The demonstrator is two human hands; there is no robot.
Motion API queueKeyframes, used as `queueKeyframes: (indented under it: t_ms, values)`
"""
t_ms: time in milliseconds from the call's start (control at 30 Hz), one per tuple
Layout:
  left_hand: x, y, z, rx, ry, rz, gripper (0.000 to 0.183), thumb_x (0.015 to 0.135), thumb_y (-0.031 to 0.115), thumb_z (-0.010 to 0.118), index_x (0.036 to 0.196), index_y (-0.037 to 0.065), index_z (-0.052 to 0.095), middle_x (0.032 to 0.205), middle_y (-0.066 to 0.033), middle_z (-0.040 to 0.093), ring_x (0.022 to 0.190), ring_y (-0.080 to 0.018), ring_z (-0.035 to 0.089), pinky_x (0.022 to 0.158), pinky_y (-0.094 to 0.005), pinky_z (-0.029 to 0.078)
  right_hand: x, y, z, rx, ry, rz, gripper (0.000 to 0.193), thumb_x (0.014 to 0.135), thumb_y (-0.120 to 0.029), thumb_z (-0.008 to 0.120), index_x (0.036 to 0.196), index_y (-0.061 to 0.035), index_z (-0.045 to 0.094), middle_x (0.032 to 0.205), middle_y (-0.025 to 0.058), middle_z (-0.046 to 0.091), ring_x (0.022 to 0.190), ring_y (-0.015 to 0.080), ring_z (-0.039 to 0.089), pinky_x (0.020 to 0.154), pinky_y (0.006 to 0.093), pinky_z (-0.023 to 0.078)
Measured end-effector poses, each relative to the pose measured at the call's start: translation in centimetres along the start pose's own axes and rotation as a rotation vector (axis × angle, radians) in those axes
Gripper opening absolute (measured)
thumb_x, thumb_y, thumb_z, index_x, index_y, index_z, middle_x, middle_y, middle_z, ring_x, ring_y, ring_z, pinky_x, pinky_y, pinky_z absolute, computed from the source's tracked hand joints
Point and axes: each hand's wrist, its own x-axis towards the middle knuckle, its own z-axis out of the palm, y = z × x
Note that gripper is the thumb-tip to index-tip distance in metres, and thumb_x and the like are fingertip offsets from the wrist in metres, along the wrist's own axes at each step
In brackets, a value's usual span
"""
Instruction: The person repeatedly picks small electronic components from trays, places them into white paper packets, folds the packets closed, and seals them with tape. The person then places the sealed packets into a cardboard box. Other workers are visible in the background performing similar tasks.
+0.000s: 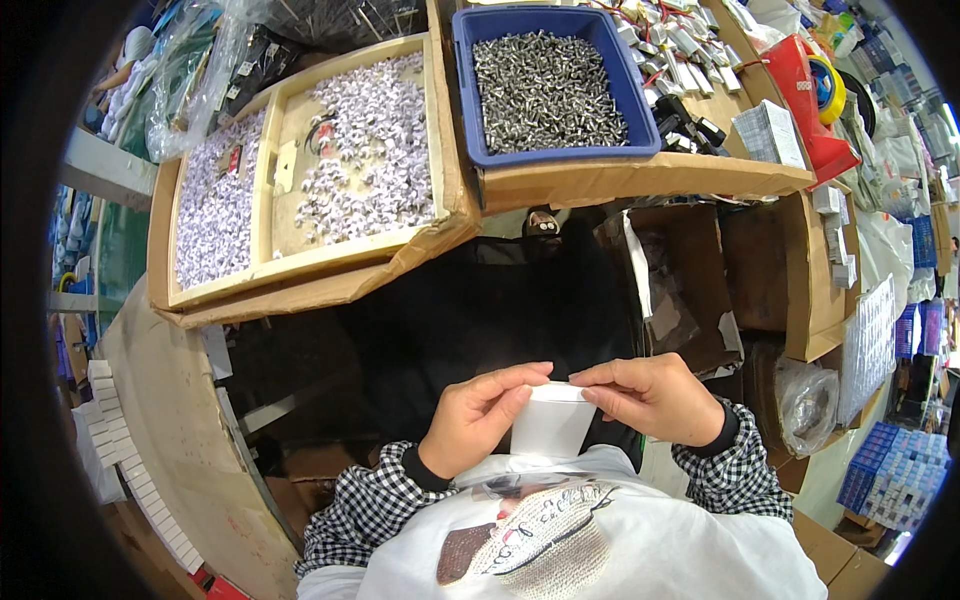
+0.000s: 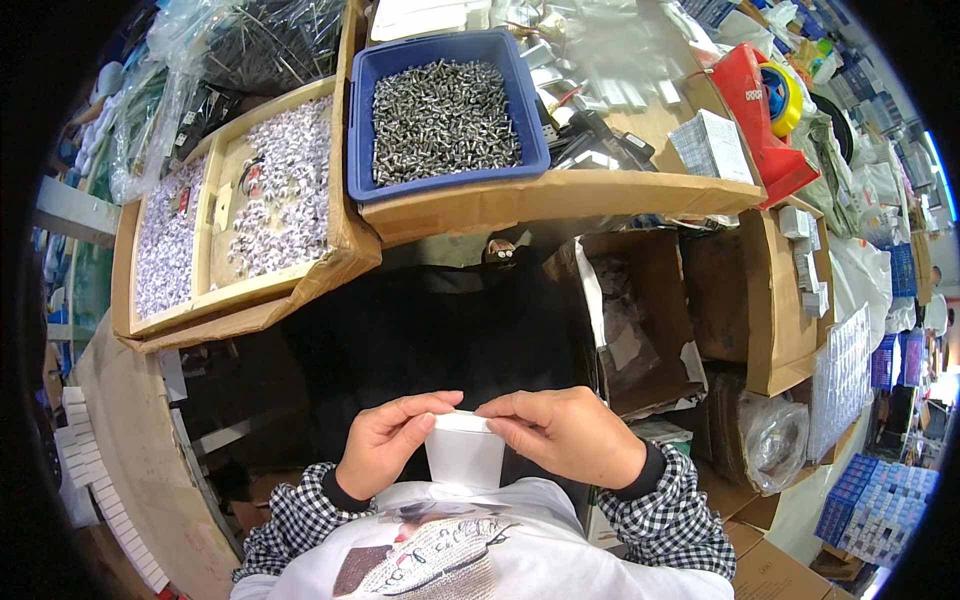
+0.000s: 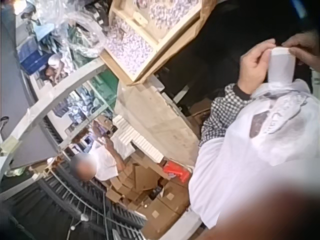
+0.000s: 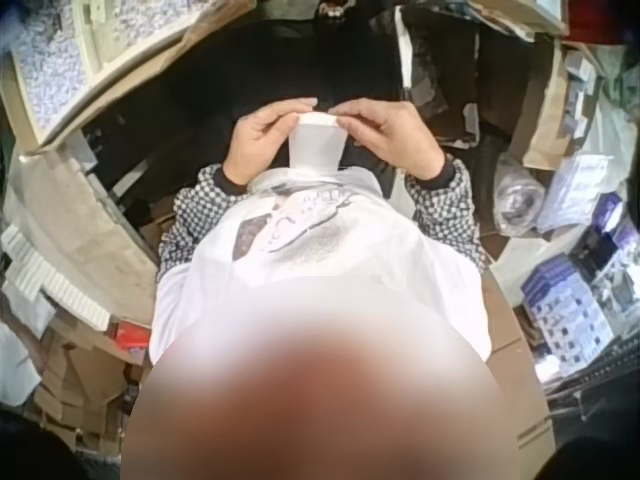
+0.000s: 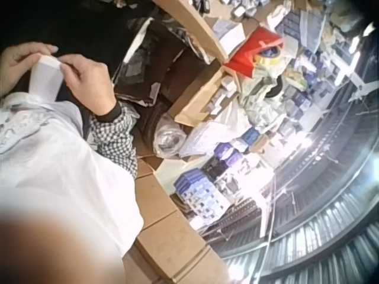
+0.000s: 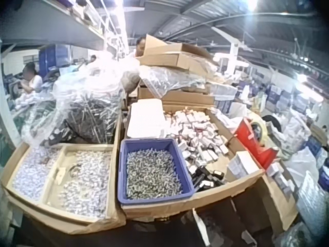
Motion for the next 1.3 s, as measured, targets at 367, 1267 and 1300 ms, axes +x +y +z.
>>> queueKeyframes:
  t_ms: [367, 1267, 1300]
  values:
    - [0.6, -1.3, -1.6, -0.236, -0.278, 0.16, 0.023, 0.09, 0.0, 0.057, 0.111, 0.002, 0.065, 0.126, -0.0161, 0.058, 0.111, -0.0224, 0.059, 0.093, -0.0301, 0.048, -1.0, 0.2, 0.4, -0.129, 0.016, -0.255, 0.02, 0.085, -0.01, 0.066, 0.103, -0.0015, 0.067, 0.099, 0.0124, 0.07, 0.08, 0.0241, 0.069, 0.07, 0.0288, 0.056]
    - [0.3, -2.8, 1.1, -0.381, -0.208, 0.165, 0.025, 0.09, -0.003, 0.057, 0.114, 0.006, 0.056, 0.129, -0.0192, 0.054, 0.116, -0.0243, 0.055, 0.096, -0.0338, 0.046, -0.9, 5.2, 4.7, 0.324, 0.362, -0.307, 0.03, 0.077, -0.005, 0.074, 0.106, -0.0017, 0.067, 0.114, 0.0117, 0.065, 0.087, 0.0165, 0.067, 0.075, 0.0267, 0.055]
    - [0.2, -2.8, 1.1, -0.415, -0.207, 0.132, 0.025, 0.09, -0.004, 0.057, 0.114, 0.006, 0.056, 0.128, -0.0192, 0.055, 0.115, -0.0242, 0.056, 0.096, -0.0338, 0.046, -0.8, 5.5, 4.6, 0.268, 0.322, -0.356, 0.03, 0.077, -0.007, 0.075, 0.105, -0.0018, 0.067, 0.112, 0.0119, 0.066, 0.088, 0.0181, 0.067, 0.076, 0.0275, 0.055]
